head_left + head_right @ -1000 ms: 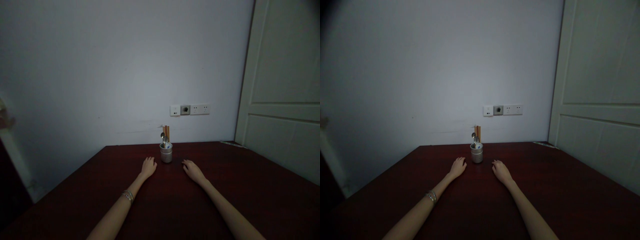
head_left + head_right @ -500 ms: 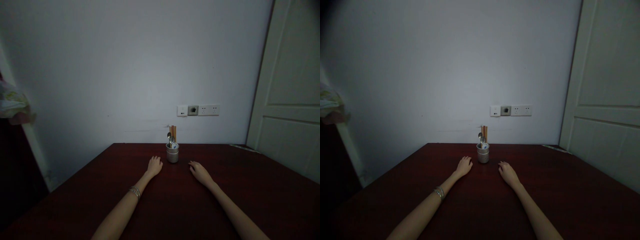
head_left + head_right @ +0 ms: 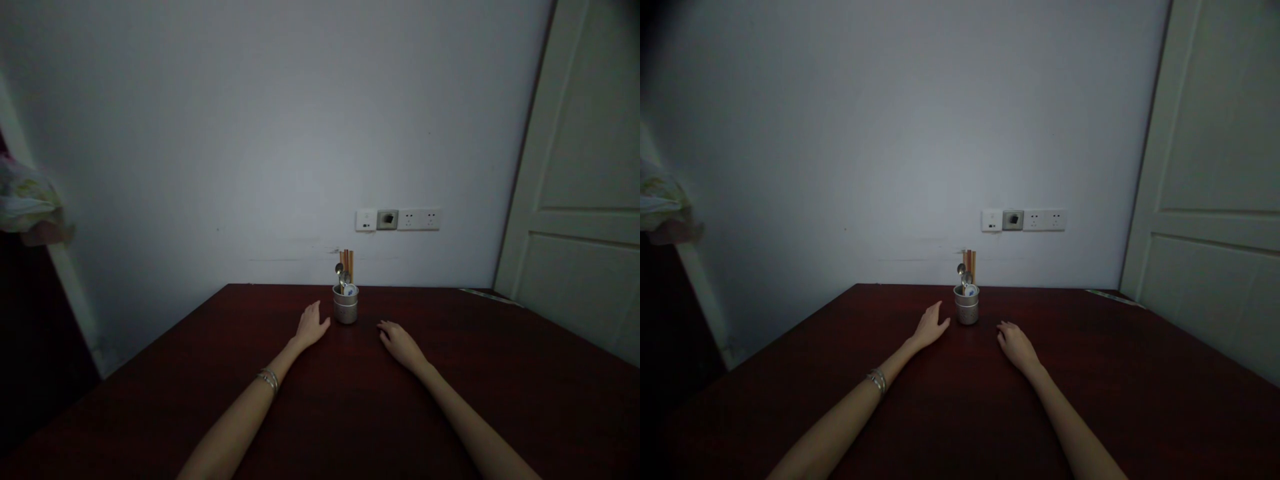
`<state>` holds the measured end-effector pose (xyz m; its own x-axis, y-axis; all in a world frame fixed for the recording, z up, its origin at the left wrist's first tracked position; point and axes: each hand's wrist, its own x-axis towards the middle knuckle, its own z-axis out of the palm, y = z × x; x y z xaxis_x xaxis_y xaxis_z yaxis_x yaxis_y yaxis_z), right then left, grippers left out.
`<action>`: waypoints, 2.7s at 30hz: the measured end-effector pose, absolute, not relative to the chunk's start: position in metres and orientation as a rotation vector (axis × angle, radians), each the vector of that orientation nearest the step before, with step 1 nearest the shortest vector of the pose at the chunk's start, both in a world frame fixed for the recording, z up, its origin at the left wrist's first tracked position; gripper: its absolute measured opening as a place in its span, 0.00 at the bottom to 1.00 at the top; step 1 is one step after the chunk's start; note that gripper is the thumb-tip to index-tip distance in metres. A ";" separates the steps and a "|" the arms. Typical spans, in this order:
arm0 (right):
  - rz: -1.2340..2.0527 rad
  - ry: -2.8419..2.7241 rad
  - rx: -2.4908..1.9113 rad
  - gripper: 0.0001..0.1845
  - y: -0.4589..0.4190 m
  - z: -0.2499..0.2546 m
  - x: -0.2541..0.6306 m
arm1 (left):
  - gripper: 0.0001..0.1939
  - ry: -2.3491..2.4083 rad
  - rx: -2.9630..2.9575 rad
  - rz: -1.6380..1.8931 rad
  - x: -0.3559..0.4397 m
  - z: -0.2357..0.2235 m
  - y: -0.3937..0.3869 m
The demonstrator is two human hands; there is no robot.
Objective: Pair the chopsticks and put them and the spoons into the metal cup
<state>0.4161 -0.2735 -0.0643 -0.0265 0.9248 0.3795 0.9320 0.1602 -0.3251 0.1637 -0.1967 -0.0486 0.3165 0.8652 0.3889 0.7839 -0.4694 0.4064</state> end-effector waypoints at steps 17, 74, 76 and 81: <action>-0.100 -2.001 -1.774 0.20 -0.273 -0.065 0.419 | 0.45 0.925 1.604 1.376 0.239 -0.035 -0.172; -0.096 -2.092 -1.716 0.24 -0.245 -0.094 0.446 | 0.35 1.621 1.554 1.662 -0.072 -0.026 -0.200; -0.098 -2.084 -1.706 0.24 -0.242 -0.097 0.448 | 0.35 1.618 1.559 1.653 -0.073 -0.030 -0.201; -0.070 -2.065 -1.701 0.25 -0.238 -0.103 0.452 | 0.36 1.631 1.506 1.669 -0.075 -0.034 -0.201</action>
<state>0.4521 -0.2385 -0.1025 -0.1288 0.9168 0.3780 0.9403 0.2339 -0.2470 -0.0748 -0.2011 -0.0338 -0.3658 0.8300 0.4212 0.4022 -0.2671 0.8757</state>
